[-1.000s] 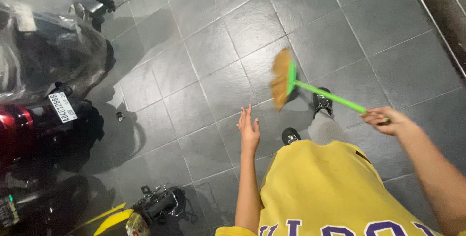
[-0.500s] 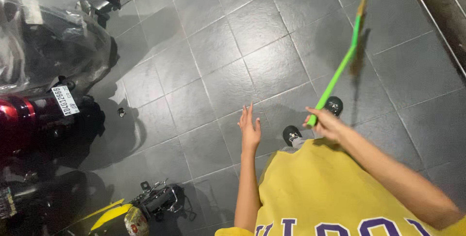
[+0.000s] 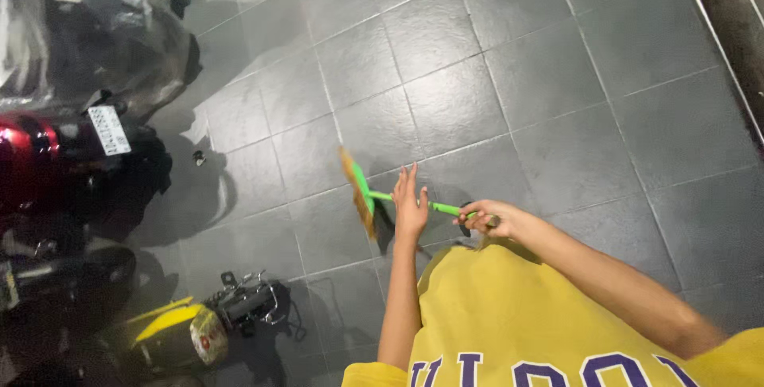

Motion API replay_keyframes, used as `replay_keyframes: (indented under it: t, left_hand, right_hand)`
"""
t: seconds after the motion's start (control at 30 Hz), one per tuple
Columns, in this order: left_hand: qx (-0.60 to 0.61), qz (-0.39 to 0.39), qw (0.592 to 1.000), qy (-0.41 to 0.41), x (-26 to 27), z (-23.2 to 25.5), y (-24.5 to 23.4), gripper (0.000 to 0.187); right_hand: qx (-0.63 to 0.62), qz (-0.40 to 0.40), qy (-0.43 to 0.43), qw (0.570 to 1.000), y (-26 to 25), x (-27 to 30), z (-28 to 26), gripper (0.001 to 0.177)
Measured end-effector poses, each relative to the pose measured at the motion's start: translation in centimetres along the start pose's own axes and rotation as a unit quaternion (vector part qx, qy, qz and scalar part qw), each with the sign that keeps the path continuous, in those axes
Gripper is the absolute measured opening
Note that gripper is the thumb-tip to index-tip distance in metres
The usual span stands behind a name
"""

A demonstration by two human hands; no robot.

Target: The person sweeps the tiled floor using a broom, pushing debris toward the edge of the space.

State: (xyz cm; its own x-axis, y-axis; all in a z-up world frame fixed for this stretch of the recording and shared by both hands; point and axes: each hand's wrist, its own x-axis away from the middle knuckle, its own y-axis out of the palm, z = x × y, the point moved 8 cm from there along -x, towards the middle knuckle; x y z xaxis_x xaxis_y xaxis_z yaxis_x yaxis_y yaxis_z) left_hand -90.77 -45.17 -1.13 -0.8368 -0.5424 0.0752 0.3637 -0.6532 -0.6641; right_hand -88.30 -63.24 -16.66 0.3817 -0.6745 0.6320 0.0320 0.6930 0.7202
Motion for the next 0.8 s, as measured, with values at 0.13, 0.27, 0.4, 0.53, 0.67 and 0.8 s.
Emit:
replay_keyframes:
  t: [0.13,0.27,0.4,0.53,0.67,0.8]
  left_hand:
    - [-0.007,0.014,1.000,-0.018,1.3,0.4,0.2,0.063]
    - [-0.002,-0.005,0.999,-0.052,3.1,1.9,1.8,0.062]
    - [0.000,-0.039,0.997,-0.062,4.2,4.3,4.7,0.066]
    - [0.002,-0.051,0.998,-0.045,5.3,7.1,7.1,0.065]
    - [0.001,-0.060,0.998,-0.035,6.4,9.4,8.8,0.064]
    - [0.009,-0.053,0.998,-0.032,8.0,10.8,9.7,0.061]
  right_hand:
    - [0.053,0.058,0.029,0.996,-3.3,-0.6,0.0,0.021]
    - [-0.020,0.094,-0.087,0.992,-9.6,7.9,-2.1,0.032]
    - [-0.158,0.113,-0.211,0.958,-17.5,20.5,-3.6,0.030]
    - [-0.135,0.169,-0.311,0.925,-23.7,29.5,-5.8,0.025]
    - [0.023,0.288,-0.384,0.877,-24.8,30.3,-7.9,0.020]
    - [0.293,0.477,-0.360,0.747,-19.3,25.5,-4.0,0.014]
